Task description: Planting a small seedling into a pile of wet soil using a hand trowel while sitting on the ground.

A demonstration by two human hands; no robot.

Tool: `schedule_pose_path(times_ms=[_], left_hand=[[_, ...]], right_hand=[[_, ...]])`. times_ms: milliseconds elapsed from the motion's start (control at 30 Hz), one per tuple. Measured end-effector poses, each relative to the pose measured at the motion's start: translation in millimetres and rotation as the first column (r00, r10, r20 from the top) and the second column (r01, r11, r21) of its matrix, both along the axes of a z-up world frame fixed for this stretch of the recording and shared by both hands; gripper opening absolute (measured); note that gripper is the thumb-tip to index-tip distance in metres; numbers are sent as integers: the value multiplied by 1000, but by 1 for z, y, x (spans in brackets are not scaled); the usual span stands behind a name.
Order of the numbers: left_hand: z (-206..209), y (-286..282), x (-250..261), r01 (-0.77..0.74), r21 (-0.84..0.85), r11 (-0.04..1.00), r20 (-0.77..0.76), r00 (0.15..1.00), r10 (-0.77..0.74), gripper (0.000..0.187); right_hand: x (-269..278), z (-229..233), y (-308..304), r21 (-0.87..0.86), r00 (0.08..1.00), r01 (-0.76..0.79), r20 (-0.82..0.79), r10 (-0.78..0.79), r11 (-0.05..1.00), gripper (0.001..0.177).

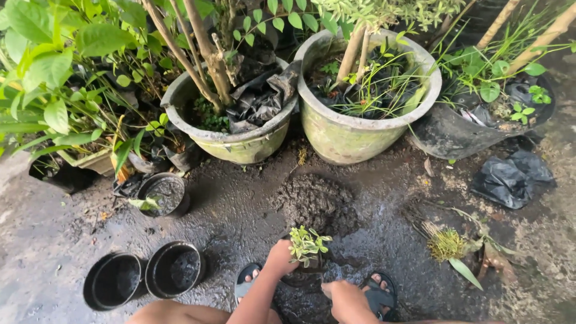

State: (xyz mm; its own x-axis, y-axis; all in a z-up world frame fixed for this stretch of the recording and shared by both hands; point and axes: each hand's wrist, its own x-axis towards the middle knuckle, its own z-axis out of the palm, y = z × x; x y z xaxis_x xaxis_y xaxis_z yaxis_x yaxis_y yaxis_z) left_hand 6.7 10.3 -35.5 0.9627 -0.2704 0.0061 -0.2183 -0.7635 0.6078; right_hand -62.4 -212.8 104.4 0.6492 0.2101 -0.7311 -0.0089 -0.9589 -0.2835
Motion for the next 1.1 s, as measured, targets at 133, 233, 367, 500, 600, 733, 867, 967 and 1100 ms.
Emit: schedule_pose_path(times_ms=[133,233,367,500,600,733,867,967,1100], left_hand=[[-8,0,-3,-13,-7,1000,-56,998,12,22],[-10,0,-1,-21,-24,1000,-42,999,20,21],[-16,3,6,3,-59,998,-17,1000,-4,22],[3,2,4,-38,-78,996,-84,996,31,21],[3,2,3,-20,-107,994,-37,999,16,19],[-9,4,3,-21,-84,996,-41,999,17,20],[-12,3,2,15,-37,999,-23,1000,-16,23],[-10,1,5,-32,-49,998,-82,996,28,21],[0,-1,4,-12,-25,1000,-57,998,11,20]], right_hand=[[-1,-5,-4,-37,991,-125,-55,123,991,37],[-4,5,-3,1,990,-128,-51,128,992,57],[-3,-13,-3,43,994,-77,82,74,996,45],[-7,10,-4,22,991,-127,45,126,992,55],[-5,-2,-8,32,991,-110,79,107,993,30],[-1,-15,-2,36,992,-44,119,40,998,26],[-5,4,-2,-24,993,-117,27,118,993,57],[1,-1,-3,-8,995,-89,49,90,996,39],[-2,33,3,9,995,-100,11,100,995,50]])
